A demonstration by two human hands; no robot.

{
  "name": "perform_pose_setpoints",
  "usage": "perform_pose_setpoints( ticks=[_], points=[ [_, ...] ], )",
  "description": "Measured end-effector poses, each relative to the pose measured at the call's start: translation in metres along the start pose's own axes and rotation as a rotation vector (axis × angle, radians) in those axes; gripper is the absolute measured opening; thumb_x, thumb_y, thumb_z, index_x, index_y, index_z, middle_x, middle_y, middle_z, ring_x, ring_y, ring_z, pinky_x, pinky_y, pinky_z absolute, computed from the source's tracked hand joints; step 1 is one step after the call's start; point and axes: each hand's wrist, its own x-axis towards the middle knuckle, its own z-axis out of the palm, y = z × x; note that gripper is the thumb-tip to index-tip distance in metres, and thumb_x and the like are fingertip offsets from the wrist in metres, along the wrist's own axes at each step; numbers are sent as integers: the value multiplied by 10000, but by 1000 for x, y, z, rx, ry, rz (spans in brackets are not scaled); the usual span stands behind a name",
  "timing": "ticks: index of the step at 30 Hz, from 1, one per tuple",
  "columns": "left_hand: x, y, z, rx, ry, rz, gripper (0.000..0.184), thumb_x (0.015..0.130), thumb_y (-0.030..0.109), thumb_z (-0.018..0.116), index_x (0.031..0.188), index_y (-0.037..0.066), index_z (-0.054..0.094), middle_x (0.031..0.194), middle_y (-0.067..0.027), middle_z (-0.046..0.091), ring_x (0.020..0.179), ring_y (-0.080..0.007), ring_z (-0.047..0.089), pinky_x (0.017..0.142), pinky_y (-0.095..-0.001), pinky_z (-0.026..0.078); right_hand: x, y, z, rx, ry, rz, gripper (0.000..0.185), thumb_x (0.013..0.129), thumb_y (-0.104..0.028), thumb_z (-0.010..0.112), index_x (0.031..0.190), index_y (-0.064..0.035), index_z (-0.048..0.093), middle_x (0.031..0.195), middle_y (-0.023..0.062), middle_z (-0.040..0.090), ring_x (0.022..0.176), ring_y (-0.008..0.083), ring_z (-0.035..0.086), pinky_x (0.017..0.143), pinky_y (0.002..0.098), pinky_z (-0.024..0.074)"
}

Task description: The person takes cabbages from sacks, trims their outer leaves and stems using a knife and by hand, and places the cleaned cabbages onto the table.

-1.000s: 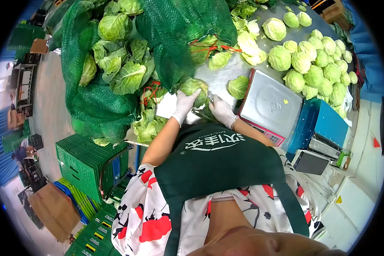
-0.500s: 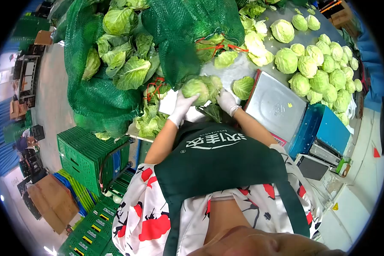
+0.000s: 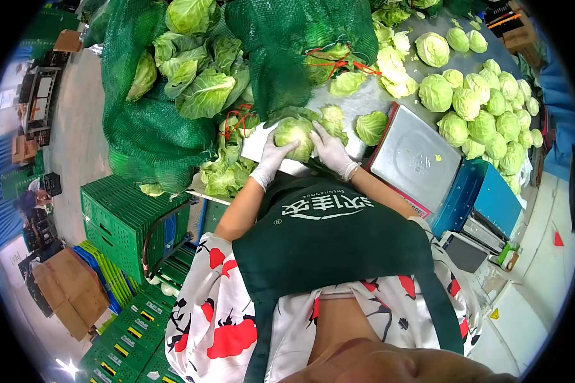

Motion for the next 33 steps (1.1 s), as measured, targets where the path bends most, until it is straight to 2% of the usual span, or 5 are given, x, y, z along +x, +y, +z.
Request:
perform_pose_setpoints(
  ticks=[5, 7, 13, 22, 33],
  points=[
    [6, -12, 0, 41, -17, 96, 874, 749, 243, 866, 1392, -90, 376, 1241, -189, 604, 1101, -240, 621, 940, -335, 524, 5, 57, 2, 354, 92, 372, 510, 1029, -435, 474, 1441, -135, 479, 605, 3, 569, 459, 99, 506, 458, 266, 445],
    [5, -11, -4, 120, -58, 127, 861, 752, 245, 863, 1379, -100, 385, 1236, -191, 607, 1092, -237, 626, 928, -333, 531, -1, 49, -17, 171, 38, 236, 508, 1024, -422, 431, 1447, -141, 455, 685, 186, 658, 618, 288, 671, 619, 411, 534],
    [10, 12, 5, 143, -101, 77, 861, 751, 273, 862, 1379, -92, 399, 1218, -194, 617, 1073, -231, 633, 912, -329, 540, 4, -6, -11, -288, -80, 27, 547, 1006, -468, 412, 1460, -162, 435, 737, 253, 671, 703, 434, 661, 704, 517, 523],
    [28, 13, -14, 294, -196, 61, 881, 750, 324, 863, 1398, -73, 418, 1249, -195, 620, 1101, -229, 626, 942, -321, 518, 20, 25, 17, -98, 121, 23, 477, 1012, -434, 407, 1344, -134, 571, 889, 238, 698, 830, 428, 672, 800, 503, 531],
    [3, -4, -34, 220, 114, 31, 922, 731, 354, 859, 1369, -129, 402, 1203, -227, 633, 1067, -262, 646, 925, -341, 519, -23, -5, -3, -246, 185, -257, 383, 987, -372, 525, 1313, -192, 617, 685, 138, 668, 581, 342, 649, 556, 468, 516]
  ],
)
